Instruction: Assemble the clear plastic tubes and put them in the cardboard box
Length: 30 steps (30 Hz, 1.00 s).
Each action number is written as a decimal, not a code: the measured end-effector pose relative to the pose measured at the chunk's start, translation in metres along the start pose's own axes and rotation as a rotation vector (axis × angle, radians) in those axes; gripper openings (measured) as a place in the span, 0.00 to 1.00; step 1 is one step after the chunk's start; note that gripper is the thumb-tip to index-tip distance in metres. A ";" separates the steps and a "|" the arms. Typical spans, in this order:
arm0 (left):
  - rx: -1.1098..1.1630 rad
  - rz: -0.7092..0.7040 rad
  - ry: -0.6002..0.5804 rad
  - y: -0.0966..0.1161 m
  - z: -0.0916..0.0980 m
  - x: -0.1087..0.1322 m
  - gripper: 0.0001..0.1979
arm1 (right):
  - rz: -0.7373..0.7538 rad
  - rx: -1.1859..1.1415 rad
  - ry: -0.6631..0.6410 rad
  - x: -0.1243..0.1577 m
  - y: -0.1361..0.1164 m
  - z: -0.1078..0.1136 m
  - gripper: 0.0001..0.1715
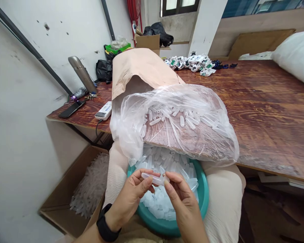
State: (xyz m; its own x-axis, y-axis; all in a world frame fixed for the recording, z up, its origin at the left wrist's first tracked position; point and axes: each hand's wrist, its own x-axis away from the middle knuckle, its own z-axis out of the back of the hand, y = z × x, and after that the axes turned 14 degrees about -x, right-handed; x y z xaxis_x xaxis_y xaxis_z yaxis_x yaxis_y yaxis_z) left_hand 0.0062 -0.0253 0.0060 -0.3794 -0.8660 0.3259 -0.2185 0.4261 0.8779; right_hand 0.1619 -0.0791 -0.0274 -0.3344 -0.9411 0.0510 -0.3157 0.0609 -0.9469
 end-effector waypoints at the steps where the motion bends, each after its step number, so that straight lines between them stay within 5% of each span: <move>1: 0.022 0.006 0.012 0.000 0.000 0.000 0.18 | 0.040 0.039 -0.028 0.000 -0.002 -0.002 0.15; 5: 0.074 0.023 0.059 -0.002 0.002 0.001 0.18 | 0.220 0.239 -0.173 0.000 -0.015 -0.006 0.11; 9: 0.023 -0.012 0.085 -0.006 0.001 0.005 0.16 | 0.361 0.388 -0.179 0.003 -0.021 -0.003 0.12; 12: -0.035 -0.041 0.083 -0.007 0.000 0.009 0.16 | 0.334 0.333 -0.121 0.008 -0.016 -0.001 0.09; 17: -0.130 -0.107 0.058 -0.008 0.000 0.012 0.14 | 0.054 0.196 -0.108 0.013 -0.008 -0.004 0.09; 23: 0.010 -0.054 0.114 -0.014 -0.002 0.010 0.12 | 0.318 0.275 -0.065 0.010 -0.015 -0.009 0.08; 30: 0.023 -0.034 0.092 -0.013 -0.003 0.012 0.13 | 0.359 0.316 -0.092 0.012 -0.017 -0.009 0.08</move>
State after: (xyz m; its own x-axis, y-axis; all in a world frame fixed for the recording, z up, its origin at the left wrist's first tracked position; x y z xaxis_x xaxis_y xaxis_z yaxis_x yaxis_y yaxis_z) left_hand 0.0077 -0.0417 -0.0003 -0.2878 -0.9000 0.3274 -0.2506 0.4007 0.8813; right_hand 0.1554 -0.0881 -0.0077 -0.2886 -0.9055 -0.3112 0.0947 0.2964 -0.9504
